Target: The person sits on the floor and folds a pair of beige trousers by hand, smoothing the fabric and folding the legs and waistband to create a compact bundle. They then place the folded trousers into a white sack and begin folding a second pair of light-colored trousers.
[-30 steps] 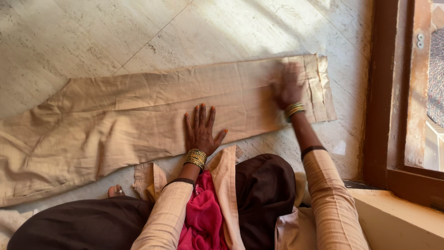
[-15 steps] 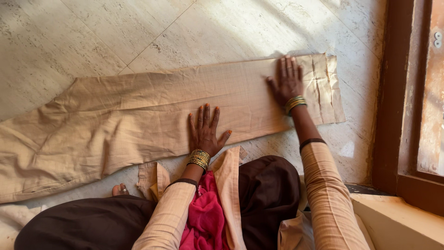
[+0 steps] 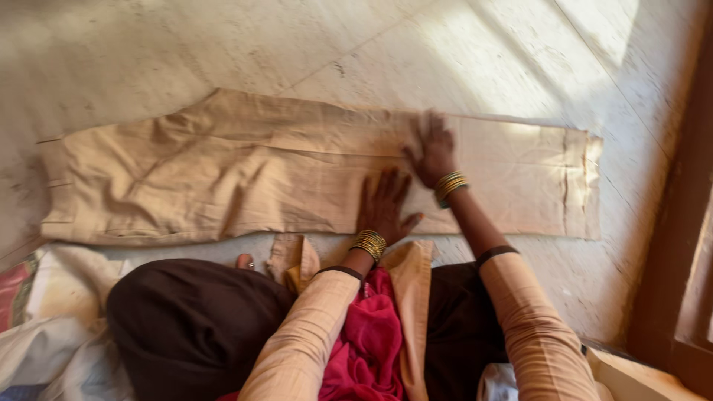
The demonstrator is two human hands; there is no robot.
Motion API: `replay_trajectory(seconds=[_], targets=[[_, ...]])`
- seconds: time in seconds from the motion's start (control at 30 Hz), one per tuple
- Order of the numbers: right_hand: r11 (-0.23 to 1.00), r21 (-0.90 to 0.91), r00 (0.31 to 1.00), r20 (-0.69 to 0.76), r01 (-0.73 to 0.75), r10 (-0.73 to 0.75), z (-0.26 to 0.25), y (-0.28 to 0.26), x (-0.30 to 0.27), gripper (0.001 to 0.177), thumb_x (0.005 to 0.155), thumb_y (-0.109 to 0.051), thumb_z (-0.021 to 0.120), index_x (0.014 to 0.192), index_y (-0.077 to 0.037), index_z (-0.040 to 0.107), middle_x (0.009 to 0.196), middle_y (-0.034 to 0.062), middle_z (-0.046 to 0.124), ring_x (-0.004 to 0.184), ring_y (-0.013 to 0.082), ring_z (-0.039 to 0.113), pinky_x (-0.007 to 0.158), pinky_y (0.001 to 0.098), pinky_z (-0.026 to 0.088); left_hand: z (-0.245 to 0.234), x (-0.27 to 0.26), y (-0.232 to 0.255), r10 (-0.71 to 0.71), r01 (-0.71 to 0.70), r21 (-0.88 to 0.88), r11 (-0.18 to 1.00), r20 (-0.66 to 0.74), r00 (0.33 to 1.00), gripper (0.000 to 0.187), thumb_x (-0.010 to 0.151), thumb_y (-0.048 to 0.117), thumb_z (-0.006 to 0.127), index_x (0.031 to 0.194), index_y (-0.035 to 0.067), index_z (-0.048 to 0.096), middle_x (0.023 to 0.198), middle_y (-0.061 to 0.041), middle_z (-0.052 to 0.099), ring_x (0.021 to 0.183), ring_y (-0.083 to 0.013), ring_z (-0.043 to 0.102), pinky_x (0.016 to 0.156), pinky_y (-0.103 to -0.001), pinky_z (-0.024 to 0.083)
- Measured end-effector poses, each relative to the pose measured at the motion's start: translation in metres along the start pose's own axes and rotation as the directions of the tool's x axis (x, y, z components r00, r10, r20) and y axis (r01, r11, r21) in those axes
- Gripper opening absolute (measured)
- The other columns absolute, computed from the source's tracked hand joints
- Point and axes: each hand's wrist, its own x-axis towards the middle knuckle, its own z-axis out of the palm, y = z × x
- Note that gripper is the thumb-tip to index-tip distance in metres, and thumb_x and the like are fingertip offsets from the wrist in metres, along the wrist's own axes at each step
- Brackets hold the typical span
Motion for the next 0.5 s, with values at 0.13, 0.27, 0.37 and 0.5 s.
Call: replay_trajectory(seconds=[0.13, 0.27, 0.37, 0.5], targets=[[0.998, 0.048, 0.989, 0.137, 0.048, -0.054, 0.029, -0.094, 0.004, 0.061, 0.102, -0.044, 0.048, 0.157, -0.019, 0.04, 0.169, 0.0181, 0.019, 0.156, 0.0398, 0.016, 0.123, 0.0554, 0.018, 0.01, 0.002, -0.011, -0.054, 0.051, 0.113, 0.992, 0.028, 0.998, 0.093, 0.094, 0.066, 0.052, 0.162, 0.009, 0.024, 0.168, -0.022, 0.017, 0.157, -0.0418, 0.007, 0.126, -0.058, 0.0], [0.996, 0.09, 0.999, 0.053, 0.002, -0.007, 0.029, -0.095, -0.002, 0.053, 0.109, -0.039, 0.046, 0.157, -0.017, 0.045, 0.169, 0.0087, 0.034, 0.158, 0.0321, 0.026, 0.128, 0.051, 0.025, 0.024, 0.016, -0.068, -0.205, 0.221, 0.158, 0.962, -0.111, 0.972, 0.085, 0.097, 0.064, 0.042, 0.166, 0.018, 0.022, 0.172, -0.016, 0.014, 0.159, -0.0357, 0.01, 0.125, -0.061, 0.002], [0.998, -0.064, 0.997, -0.073, 0.015, -0.02, 0.02, -0.078, -0.008, 0.055, 0.103, -0.035, 0.052, 0.154, -0.014, 0.047, 0.161, 0.0134, 0.041, 0.148, 0.0366, 0.035, 0.117, 0.0545, 0.03, 0.016, 0.025, -0.14, -0.367, 0.405, 0.107, 0.908, -0.26, 0.893, 0.08, 0.098, 0.071, 0.031, 0.164, 0.027, 0.021, 0.171, -0.011, 0.011, 0.157, -0.033, 0.011, 0.118, -0.072, 0.005], [0.981, -0.087, 0.98, -0.108, -0.176, 0.166, 0.009, -0.048, -0.003, 0.05, 0.094, -0.03, 0.058, 0.143, -0.019, 0.056, 0.147, 0.0113, 0.054, 0.13, 0.0356, 0.05, 0.1, 0.0555, 0.041, -0.015, 0.019, -0.206, -0.622, 0.656, 0.068, 0.752, -0.256, 0.74, 0.067, 0.103, 0.062, 0.033, 0.162, 0.032, 0.022, 0.171, -0.007, 0.014, 0.156, -0.0296, 0.016, 0.115, -0.075, 0.013]])
